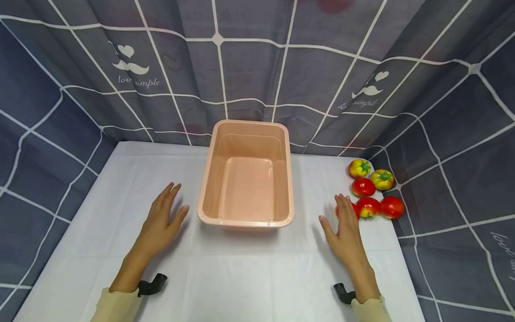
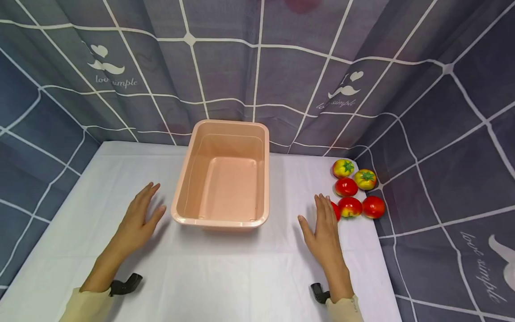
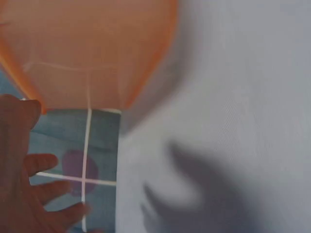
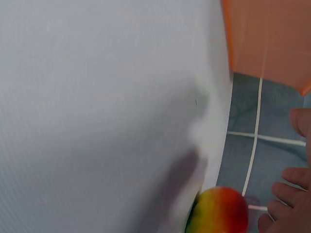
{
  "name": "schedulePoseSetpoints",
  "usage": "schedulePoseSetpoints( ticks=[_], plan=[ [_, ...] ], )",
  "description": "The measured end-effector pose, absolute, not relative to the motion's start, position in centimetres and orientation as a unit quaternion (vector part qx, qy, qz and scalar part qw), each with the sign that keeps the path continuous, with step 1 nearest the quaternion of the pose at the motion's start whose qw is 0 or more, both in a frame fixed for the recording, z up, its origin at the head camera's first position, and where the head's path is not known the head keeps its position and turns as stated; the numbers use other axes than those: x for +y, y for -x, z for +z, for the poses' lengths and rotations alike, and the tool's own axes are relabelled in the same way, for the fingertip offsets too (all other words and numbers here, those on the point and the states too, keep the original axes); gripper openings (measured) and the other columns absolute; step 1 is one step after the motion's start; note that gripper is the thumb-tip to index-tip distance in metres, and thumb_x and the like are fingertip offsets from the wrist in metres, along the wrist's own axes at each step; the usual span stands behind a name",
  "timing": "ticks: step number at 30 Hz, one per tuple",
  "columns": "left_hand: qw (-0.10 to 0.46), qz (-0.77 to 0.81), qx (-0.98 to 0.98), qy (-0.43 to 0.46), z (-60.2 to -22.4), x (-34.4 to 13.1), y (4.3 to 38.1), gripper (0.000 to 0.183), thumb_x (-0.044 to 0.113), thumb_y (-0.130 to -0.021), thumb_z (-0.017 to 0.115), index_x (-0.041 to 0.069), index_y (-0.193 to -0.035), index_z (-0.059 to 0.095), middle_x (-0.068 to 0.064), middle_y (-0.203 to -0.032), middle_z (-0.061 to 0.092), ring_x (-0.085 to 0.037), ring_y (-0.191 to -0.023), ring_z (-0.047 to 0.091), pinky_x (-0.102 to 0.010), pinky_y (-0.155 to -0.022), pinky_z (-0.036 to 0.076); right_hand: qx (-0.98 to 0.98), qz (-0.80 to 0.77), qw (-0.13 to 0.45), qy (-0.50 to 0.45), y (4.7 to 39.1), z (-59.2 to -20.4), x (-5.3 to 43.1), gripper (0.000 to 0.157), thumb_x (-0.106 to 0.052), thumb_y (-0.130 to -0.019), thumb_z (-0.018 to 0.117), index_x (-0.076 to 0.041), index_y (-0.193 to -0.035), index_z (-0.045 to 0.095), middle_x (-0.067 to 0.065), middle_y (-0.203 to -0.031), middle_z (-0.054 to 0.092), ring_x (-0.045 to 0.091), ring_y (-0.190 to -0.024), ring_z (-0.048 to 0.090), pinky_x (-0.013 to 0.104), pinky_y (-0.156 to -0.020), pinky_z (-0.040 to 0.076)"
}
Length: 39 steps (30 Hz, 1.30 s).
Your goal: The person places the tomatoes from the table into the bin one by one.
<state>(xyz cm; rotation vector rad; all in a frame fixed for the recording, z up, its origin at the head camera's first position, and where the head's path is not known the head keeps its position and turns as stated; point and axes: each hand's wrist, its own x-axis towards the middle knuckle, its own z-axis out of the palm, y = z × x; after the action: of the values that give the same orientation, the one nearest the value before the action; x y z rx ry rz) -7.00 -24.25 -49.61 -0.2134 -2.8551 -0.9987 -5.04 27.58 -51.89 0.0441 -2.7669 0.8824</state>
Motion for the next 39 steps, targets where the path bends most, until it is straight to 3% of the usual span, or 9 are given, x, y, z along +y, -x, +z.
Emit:
schedulePoseSetpoints(
  ticks=[3, 5, 7, 10, 14, 18, 22, 33, 39],
  plan=[
    [0.029, -0.425, -0.902, 0.073, -49.3, -23.8, 7.1, 0.064, 0.034, -0.114, 0.055, 0.018, -0.171, 0.03, -0.02, -0.176, 0.03, -0.051, -0.161, 0.031, -0.073, -0.124, 0.032, -0.934, 0.33, 0.134, 0.011, 5.2, -51.9, 28.3, 0.08, -0.027, -0.099, 0.077, -0.011, -0.167, 0.037, 0.02, -0.173, 0.034, 0.043, -0.165, 0.023, 0.073, -0.13, 0.024],
    [0.025, -0.469, -0.879, 0.08, -49.2, -23.5, 7.2, 0.058, 0.028, -0.115, 0.052, 0.017, -0.169, 0.033, -0.017, -0.173, 0.037, -0.044, -0.159, 0.039, -0.051, -0.129, 0.04, -0.928, 0.342, 0.145, 0.026, 5.3, -51.9, 28.7, 0.079, -0.024, -0.098, 0.078, -0.01, -0.165, 0.039, 0.019, -0.173, 0.035, 0.043, -0.164, 0.025, 0.074, -0.129, 0.025],
    [0.026, -0.526, -0.845, 0.091, -49.0, -23.2, 7.4, 0.054, 0.02, -0.116, 0.049, 0.015, -0.168, 0.036, -0.016, -0.17, 0.042, -0.032, -0.156, 0.046, -0.029, -0.125, 0.045, -0.923, 0.349, 0.155, 0.038, 5.4, -52.0, 29.0, 0.079, -0.02, -0.097, 0.08, -0.009, -0.164, 0.04, 0.019, -0.172, 0.036, 0.042, -0.162, 0.028, 0.073, -0.129, 0.027],
    [0.031, -0.611, -0.782, 0.119, -48.6, -22.6, 7.6, 0.052, 0.009, -0.115, 0.044, 0.013, -0.167, 0.036, -0.02, -0.166, 0.045, -0.018, -0.15, 0.055, -0.013, -0.115, 0.048, -0.922, 0.351, 0.157, 0.049, 5.6, -52.2, 29.4, 0.081, -0.018, -0.095, 0.081, -0.007, -0.164, 0.04, 0.019, -0.171, 0.036, 0.043, -0.161, 0.03, 0.074, -0.128, 0.029],
    [0.028, -0.685, -0.711, 0.156, -48.1, -21.6, 7.6, 0.056, 0.0, -0.113, 0.04, 0.007, -0.168, 0.032, -0.023, -0.168, 0.043, -0.012, -0.15, 0.054, -0.019, -0.115, 0.052, -0.927, 0.342, 0.144, 0.051, 5.6, -52.4, 29.6, 0.083, -0.018, -0.095, 0.08, -0.005, -0.165, 0.037, 0.023, -0.171, 0.035, 0.046, -0.16, 0.031, 0.076, -0.126, 0.029],
    [0.03, -0.693, -0.698, 0.178, -47.5, -20.4, 7.4, 0.064, -0.005, -0.109, 0.044, 0.007, -0.169, 0.029, -0.016, -0.171, 0.04, -0.01, -0.152, 0.051, -0.017, -0.119, 0.047, -0.933, 0.331, 0.13, 0.06, 5.4, -52.8, 29.7, 0.081, -0.019, -0.096, 0.079, -0.004, -0.164, 0.037, 0.025, -0.17, 0.034, 0.048, -0.158, 0.031, 0.077, -0.125, 0.028],
    [0.014, -0.701, -0.688, 0.186, -47.2, -19.3, 7.2, 0.071, -0.01, -0.104, 0.05, 0.008, -0.17, 0.03, -0.015, -0.17, 0.038, -0.016, -0.15, 0.05, -0.019, -0.119, 0.046, -0.937, 0.321, 0.117, 0.078, 5.1, -53.2, 29.9, 0.081, -0.015, -0.096, 0.079, -0.005, -0.164, 0.036, 0.024, -0.17, 0.035, 0.046, -0.158, 0.033, 0.074, -0.126, 0.031],
    [-0.012, -0.704, -0.691, 0.164, -47.4, -18.4, 6.8, 0.07, -0.006, -0.105, 0.053, 0.014, -0.169, 0.033, -0.016, -0.167, 0.038, -0.028, -0.148, 0.049, -0.02, -0.113, 0.052, -0.943, 0.302, 0.101, 0.097, 5.1, -53.7, 30.0, 0.084, -0.012, -0.094, 0.081, -0.004, -0.165, 0.035, 0.025, -0.164, 0.042, 0.046, -0.153, 0.043, 0.069, -0.121, 0.042],
    [-0.003, -0.702, -0.694, 0.161, -47.4, -18.4, 6.8, 0.071, -0.007, -0.104, 0.054, 0.014, -0.169, 0.035, -0.015, -0.168, 0.038, -0.018, -0.149, 0.048, -0.018, -0.116, 0.049, -0.943, 0.3, 0.106, 0.095, 5.2, -53.7, 29.9, 0.084, -0.013, -0.094, 0.082, -0.006, -0.164, 0.037, 0.025, -0.162, 0.044, 0.046, -0.151, 0.045, 0.069, -0.12, 0.043]
  ],
)
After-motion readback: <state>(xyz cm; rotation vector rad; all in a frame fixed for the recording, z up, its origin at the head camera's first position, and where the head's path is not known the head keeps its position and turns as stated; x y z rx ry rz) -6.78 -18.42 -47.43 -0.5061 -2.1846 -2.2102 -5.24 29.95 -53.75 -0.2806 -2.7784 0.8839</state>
